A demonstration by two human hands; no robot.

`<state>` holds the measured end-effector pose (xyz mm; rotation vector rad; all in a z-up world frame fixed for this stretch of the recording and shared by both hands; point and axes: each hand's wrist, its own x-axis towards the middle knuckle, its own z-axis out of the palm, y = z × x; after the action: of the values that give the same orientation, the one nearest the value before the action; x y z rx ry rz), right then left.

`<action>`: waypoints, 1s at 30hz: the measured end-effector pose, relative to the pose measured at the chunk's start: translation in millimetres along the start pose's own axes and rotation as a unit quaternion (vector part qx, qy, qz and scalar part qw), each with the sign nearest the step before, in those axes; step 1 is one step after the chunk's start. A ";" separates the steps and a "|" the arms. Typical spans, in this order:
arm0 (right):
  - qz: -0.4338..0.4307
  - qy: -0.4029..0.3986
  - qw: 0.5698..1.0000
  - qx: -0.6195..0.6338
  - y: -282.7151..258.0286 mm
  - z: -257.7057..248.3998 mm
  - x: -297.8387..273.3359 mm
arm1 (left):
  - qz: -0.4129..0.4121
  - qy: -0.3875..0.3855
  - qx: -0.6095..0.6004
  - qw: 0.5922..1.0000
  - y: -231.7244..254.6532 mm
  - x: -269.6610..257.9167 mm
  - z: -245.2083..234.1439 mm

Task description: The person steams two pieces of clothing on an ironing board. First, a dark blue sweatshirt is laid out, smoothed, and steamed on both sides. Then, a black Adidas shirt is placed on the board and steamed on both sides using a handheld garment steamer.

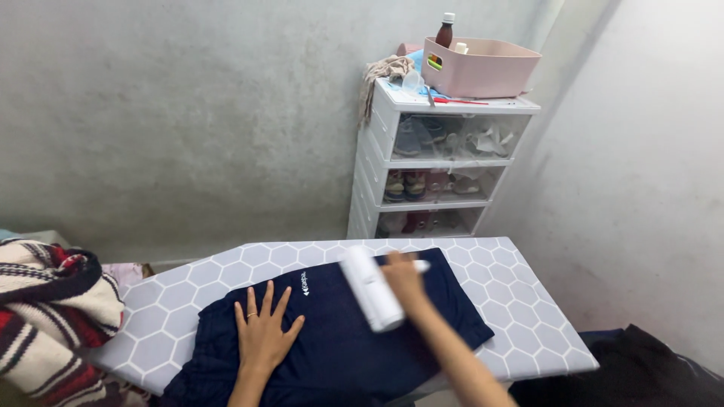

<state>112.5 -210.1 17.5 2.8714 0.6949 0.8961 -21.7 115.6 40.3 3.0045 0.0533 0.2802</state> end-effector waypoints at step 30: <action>0.104 -0.072 0.986 -0.106 119.2 -131.6 -143.6 | 0.047 0.085 -0.016 0.995 29.1 6.5 43.2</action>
<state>-17.0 -390.0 72.6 2.8150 0.2705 0.7216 -6.6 81.9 3.1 2.9484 -0.0770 0.5421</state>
